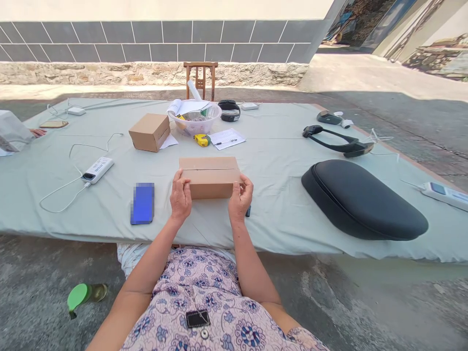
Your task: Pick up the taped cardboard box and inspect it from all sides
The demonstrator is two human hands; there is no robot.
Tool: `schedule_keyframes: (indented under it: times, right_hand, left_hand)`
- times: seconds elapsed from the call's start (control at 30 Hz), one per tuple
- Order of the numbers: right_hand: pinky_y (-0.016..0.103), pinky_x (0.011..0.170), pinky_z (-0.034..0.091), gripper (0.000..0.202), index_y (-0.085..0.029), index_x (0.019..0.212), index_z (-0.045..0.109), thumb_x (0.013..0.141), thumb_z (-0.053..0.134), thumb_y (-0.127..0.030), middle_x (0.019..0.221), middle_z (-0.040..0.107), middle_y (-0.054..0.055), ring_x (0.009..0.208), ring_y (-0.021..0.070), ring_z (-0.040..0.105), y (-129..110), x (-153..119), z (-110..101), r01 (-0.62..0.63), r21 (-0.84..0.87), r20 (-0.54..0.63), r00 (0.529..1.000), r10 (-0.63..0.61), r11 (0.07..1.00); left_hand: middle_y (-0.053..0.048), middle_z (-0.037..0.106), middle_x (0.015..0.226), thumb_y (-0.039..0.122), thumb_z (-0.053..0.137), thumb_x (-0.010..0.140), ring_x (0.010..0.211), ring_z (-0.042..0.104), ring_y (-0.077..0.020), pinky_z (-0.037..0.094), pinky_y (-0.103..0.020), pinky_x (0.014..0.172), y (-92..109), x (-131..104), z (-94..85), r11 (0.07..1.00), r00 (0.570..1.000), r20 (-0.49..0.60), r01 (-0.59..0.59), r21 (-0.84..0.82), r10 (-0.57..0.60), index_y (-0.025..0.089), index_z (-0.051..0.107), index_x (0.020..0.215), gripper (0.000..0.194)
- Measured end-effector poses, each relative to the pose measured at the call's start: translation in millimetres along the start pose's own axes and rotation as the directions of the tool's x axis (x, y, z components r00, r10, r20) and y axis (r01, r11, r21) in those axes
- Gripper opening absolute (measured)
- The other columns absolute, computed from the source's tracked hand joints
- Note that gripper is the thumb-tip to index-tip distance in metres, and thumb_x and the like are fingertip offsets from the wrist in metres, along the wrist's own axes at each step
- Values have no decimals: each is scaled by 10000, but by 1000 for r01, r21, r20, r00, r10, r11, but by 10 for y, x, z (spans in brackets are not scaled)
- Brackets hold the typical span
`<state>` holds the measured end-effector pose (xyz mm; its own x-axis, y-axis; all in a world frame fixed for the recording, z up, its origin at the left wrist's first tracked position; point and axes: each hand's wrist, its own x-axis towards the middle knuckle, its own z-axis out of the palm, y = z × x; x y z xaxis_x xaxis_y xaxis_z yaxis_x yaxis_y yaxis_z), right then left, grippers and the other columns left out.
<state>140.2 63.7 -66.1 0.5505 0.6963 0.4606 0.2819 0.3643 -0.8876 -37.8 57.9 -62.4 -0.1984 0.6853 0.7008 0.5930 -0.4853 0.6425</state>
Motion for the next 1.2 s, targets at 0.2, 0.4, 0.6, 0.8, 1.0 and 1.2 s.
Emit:
schedule_keyframes:
  times: [0.2, 0.4, 0.6, 0.8, 1.0, 1.2]
  right_hand:
    - [463, 1107, 437, 563, -167, 1371, 465, 878, 514, -434, 1380, 578, 165, 1272, 261, 569, 232, -148, 47, -177, -25, 104, 978, 179, 984]
    - [487, 1135, 406, 664, -157, 1418, 412, 787, 540, -319, 1398, 569, 165, 1291, 285, 546, 422, -258, 85, -220, -227, 218, 938, 269, 949]
    - [490, 1099, 440, 609, -190, 1394, 436, 804, 522, -313, 1362, 591, 145, 1241, 272, 574, 461, -259, 94, -181, -246, 221, 946, 237, 952]
    - [482, 1091, 443, 576, -195, 1370, 457, 807, 518, -302, 1373, 583, 141, 1228, 264, 574, 501, -278, 115, -154, -228, 216, 955, 204, 961]
    - [482, 1049, 459, 544, -178, 1328, 489, 822, 548, -368, 1311, 610, 152, 1171, 263, 582, 459, -267, 95, -166, -203, 219, 953, 210, 965]
    - [430, 963, 509, 569, -169, 1278, 515, 874, 512, -571, 1214, 663, 148, 1068, 237, 621, 367, -270, 70, -174, -106, 252, 948, 196, 979]
  left_hand:
    - [-181, 471, 1538, 359, 347, 1029, 1473, 408, -221, 397, -421, 1179, -308, -136, 34, 995, 995, 34, -91, 43, 90, 184, 483, 1376, 412]
    - [-179, 495, 1523, 418, 482, 975, 1423, 481, -265, 444, -404, 1146, -532, -307, 79, 994, 993, 53, 100, 38, -102, 182, 261, 1566, 674]
    - [-179, 577, 1432, 439, 506, 958, 1286, 604, -283, 504, -443, 1078, -574, -268, 29, 960, 953, 118, 279, 14, -278, 175, 406, 1489, 601]
    - [-126, 672, 1233, 428, 534, 940, 1089, 659, -236, 564, -398, 935, -548, -227, 12, 944, 940, 106, 328, -17, -325, 199, 549, 1330, 453]
    - [-102, 698, 1063, 537, 421, 977, 984, 663, -187, 548, -299, 821, -462, -187, -80, 936, 942, 45, 336, -102, -333, 178, 621, 1146, 445]
    - [-120, 674, 1082, 658, 351, 961, 1035, 634, -207, 524, -339, 899, -322, -152, -179, 941, 944, -32, 324, -93, -328, 172, 627, 1057, 567]
